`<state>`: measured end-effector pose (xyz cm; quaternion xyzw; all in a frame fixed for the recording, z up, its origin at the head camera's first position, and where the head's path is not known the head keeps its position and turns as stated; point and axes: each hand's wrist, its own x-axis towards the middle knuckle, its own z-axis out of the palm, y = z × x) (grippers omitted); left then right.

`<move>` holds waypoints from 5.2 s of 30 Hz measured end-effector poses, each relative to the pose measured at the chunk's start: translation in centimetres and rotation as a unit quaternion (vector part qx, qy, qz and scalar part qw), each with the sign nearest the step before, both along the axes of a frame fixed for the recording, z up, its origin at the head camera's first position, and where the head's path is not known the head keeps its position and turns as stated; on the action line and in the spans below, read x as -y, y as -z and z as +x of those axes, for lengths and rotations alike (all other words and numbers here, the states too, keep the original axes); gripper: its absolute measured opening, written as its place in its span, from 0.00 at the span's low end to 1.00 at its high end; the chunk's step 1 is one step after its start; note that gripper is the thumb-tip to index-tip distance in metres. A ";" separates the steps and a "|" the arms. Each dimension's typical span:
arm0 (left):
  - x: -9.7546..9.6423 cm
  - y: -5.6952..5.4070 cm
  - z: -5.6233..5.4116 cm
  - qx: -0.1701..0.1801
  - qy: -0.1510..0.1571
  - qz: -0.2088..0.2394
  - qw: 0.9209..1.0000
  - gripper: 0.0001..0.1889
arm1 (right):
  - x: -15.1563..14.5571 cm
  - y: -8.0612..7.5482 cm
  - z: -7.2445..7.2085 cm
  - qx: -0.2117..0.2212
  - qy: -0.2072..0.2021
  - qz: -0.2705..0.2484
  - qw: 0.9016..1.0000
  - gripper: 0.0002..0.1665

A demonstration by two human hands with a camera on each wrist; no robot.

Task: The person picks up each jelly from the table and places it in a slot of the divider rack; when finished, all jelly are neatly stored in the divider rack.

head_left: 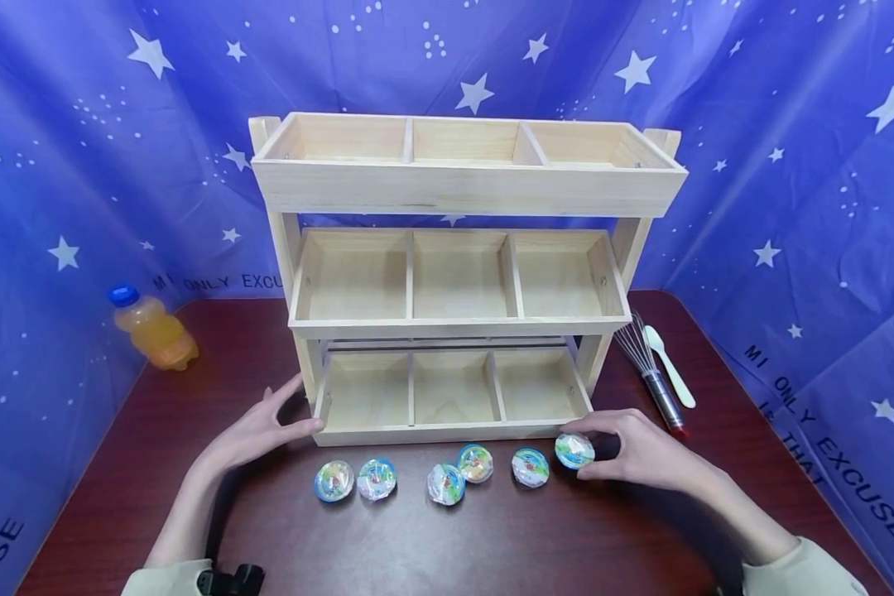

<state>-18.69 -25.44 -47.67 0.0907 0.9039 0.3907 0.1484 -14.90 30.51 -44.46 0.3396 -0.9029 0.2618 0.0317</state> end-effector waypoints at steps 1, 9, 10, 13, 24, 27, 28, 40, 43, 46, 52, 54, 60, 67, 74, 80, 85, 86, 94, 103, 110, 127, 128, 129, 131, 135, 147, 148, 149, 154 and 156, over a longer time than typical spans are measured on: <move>0.0 0.0 0.0 0.001 0.000 0.001 1.000 0.52 | 0.0 -0.2 -0.1 -0.003 -0.005 -0.005 1.000 0.31; -0.2 -0.2 0.0 0.010 0.001 0.003 1.000 0.53 | 0.0 -1.4 -0.8 -0.030 -0.021 -0.026 0.999 0.33; -0.2 -0.2 0.0 0.012 0.001 0.003 1.000 0.53 | 0.1 -1.4 -0.9 -0.035 -0.019 -0.025 0.999 0.33; -0.3 -0.3 -0.2 0.013 0.001 0.004 1.000 0.53 | 0.3 -1.7 -1.2 -0.033 -0.015 -0.031 0.999 0.32; -0.2 0.0 -0.2 0.005 0.000 0.003 1.000 0.53 | 2.6 -2.2 -2.5 -0.019 -0.018 -0.066 0.997 0.30; -0.1 0.0 -0.1 0.008 -0.004 0.004 1.000 0.53 | 3.5 -2.2 -2.9 -0.015 -0.022 -0.080 0.996 0.29; -0.1 -0.1 -0.1 0.009 -0.005 0.003 1.000 0.53 | 3.8 -2.2 -3.0 -0.013 -0.022 -0.084 0.996 0.29; 0.0 -0.1 0.0 0.014 -0.006 0.001 1.000 0.53 | 7.1 -3.1 -3.6 0.039 -0.001 -0.094 0.995 0.29; -0.1 -0.1 0.0 0.010 -0.004 0.005 1.000 0.53 | 7.8 -3.2 -3.7 0.061 -0.001 -0.103 0.993 0.29; -0.1 -0.2 0.0 0.007 -0.002 0.007 1.000 0.53 | 8.6 -3.3 -3.9 0.075 -0.008 -0.112 0.991 0.29; -0.2 -0.3 0.0 0.005 0.001 0.008 1.000 0.53 | 10.2 -3.6 -4.3 0.104 -0.021 -0.134 0.985 0.30; -0.1 -0.3 0.0 0.007 0.000 0.007 1.000 0.53 | 10.8 -3.7 -4.4 0.119 -0.017 -0.135 0.984 0.30; -0.1 -0.2 -0.1 0.005 0.002 0.005 1.000 0.53 | 12.6 -3.8 -4.8 0.148 -0.006 -0.148 0.978 0.30; 0.0 -0.1 0.0 -0.003 0.004 0.008 1.000 0.53 | 15.3 -3.7 -5.7 0.168 -0.018 -0.157 0.973 0.31; -0.1 -0.1 -0.1 0.006 0.000 -0.004 1.000 0.54 | 18.0 -3.9 -6.5 0.203 -0.033 -0.153 0.966 0.30; 0.0 -0.4 0.0 0.007 -0.004 -0.005 1.000 0.54 | 20.3 -3.9 -7.6 0.207 -0.041 -0.133 0.968 0.28; -0.2 -0.1 -0.3 0.004 0.004 -0.001 1.000 0.53 | 21.7 -4.0 -8.4 0.211 -0.030 -0.117 0.970 0.28; -0.3 0.0 -0.4 0.003 0.005 0.001 1.000 0.53 | 22.0 -4.0 -8.5 0.217 -0.027 -0.116 0.969 0.28; -0.5 0.2 -0.8 0.003 0.006 0.005 1.000 0.52 | 23.8 -3.3 -9.8 0.228 -0.036 -0.105 0.967 0.29; -0.2 0.0 -0.6 0.007 0.005 0.003 1.000 0.53 | 26.1 -2.7 -11.0 0.232 -0.053 -0.076 0.968 0.32; -0.2 0.0 -0.5 0.003 0.010 0.008 1.000 0.52 | 27.9 -2.2 -11.7 0.234 -0.065 -0.063 0.968 0.34; -0.1 -0.4 0.0 -0.001 0.006 0.007 1.000 0.52 | 30.2 -0.9 -12.2 0.197 -0.052 -0.006 0.979 0.33; -0.1 -0.4 -0.1 -0.002 0.006 0.008 1.000 0.52 | 30.2 -0.8 -12.2 0.193 -0.051 -0.001 0.980 0.33; -0.1 -0.4 -0.1 -0.002 0.007 0.009 1.000 0.52 | 30.3 -0.8 -12.3 0.189 -0.051 0.003 0.981 0.33; -0.1 -0.4 -0.1 -0.002 0.007 0.010 1.000 0.52 | 30.4 -0.7 -12.3 0.182 -0.048 0.013 0.982 0.33; -0.1 -0.2 -0.1 -0.002 0.011 0.011 1.000 0.52 | 30.7 -0.7 -12.2 0.172 -0.049 0.033 0.983 0.34; -0.1 -0.1 -0.2 0.003 0.010 0.012 1.000 0.52 | 31.0 -0.7 -12.3 0.155 -0.047 0.057 0.985 0.36; -0.1 -0.1 -0.2 0.004 0.009 0.012 1.000 0.52 | 31.0 -0.8 -12.4 0.156 -0.048 0.057 0.985 0.36; -0.1 -0.1 -0.2 0.006 0.008 0.011 1.000 0.52 | 30.9 -0.8 -12.4 0.159 -0.049 0.055 0.985 0.36; -0.2 -0.2 -0.3 0.011 0.005 0.006 1.000 0.53 | 30.4 -0.8 -12.5 0.217 -0.051 0.005 0.975 0.37; -0.1 -0.2 -0.3 0.012 0.005 0.005 1.000 0.53 | 30.1 -0.7 -12.5 0.254 -0.052 -0.027 0.965 0.37</move>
